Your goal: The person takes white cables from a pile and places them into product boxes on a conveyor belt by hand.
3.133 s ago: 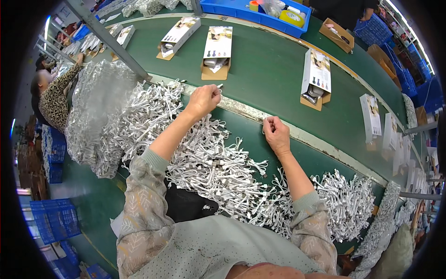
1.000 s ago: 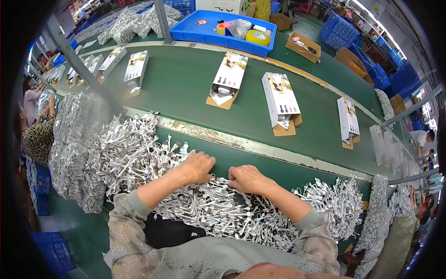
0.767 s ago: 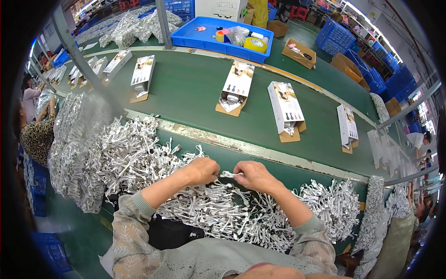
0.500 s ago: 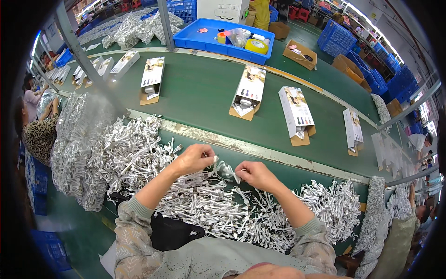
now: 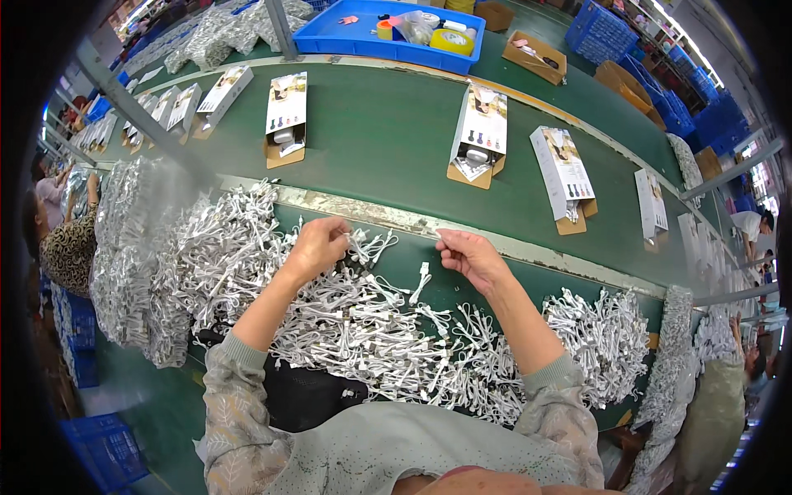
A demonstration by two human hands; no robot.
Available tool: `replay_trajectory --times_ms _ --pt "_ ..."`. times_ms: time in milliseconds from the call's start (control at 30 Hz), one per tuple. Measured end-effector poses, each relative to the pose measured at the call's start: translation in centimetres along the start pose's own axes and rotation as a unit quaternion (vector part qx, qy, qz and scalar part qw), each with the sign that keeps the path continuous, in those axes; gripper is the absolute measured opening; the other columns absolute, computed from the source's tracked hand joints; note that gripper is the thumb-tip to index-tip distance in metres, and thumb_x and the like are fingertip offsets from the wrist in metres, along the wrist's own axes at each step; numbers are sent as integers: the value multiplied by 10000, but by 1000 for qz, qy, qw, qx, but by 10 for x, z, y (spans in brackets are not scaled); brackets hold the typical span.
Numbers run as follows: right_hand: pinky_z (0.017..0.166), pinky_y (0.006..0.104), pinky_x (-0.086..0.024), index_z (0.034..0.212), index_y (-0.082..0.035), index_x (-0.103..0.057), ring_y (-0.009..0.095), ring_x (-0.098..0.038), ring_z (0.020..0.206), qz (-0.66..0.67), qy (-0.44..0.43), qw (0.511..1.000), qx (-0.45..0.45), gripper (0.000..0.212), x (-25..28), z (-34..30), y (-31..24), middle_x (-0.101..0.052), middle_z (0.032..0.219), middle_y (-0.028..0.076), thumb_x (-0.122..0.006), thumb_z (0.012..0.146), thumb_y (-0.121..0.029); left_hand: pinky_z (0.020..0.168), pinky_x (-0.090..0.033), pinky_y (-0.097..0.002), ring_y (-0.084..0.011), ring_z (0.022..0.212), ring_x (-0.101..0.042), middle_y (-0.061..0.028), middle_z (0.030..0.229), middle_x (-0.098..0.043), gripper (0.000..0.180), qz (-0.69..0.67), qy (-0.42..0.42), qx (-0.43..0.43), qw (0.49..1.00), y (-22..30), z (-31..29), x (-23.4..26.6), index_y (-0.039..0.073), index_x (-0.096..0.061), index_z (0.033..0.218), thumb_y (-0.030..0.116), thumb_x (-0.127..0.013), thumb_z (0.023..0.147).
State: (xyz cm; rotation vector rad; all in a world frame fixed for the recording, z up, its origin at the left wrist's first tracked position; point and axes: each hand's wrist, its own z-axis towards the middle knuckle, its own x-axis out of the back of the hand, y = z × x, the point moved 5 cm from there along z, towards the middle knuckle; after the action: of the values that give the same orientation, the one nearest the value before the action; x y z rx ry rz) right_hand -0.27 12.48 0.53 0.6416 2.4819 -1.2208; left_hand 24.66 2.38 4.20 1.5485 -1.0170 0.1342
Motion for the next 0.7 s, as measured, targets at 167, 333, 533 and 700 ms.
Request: replay_trajectory --times_ms 167,333,533,700 --pt "827 265 -545 1146 95 -488 204 -621 928 101 -25 994 -32 309 -12 29 2 -594 1055 161 -560 855 19 600 -526 -240 -149 723 -649 -99 839 -653 106 -363 14 105 926 -19 -2 17 0 -572 889 44 -606 799" --pt "909 283 -520 1179 125 -434 281 -577 1047 190 -46 980 -49 328 -55 76 -4 -538 1127 223 -514 866 63 697 -552 -258 -190 839 -657 -109 913 -641 51 -473 30 133 870 -22 -1 32 31 -552 833 20 -602 828" --pt "773 288 -577 1141 89 -475 266 -629 899 92 -86 991 -52 304 -114 147 6 -589 1006 211 -559 861 6 682 -549 -245 -170 802 -662 -98 893 -665 113 -496 52 143 855 -35 -1 46 18 -589 909 106 -624 848" --pt "700 295 -599 990 138 -532 274 -644 793 62 15 998 -30 174 -127 198 -3 -605 954 205 -539 828 76 530 -453 -184 -83 611 -600 -35 725 -641 127 -408 60 133 901 -49 -1 50 33 -621 838 155 -650 817"
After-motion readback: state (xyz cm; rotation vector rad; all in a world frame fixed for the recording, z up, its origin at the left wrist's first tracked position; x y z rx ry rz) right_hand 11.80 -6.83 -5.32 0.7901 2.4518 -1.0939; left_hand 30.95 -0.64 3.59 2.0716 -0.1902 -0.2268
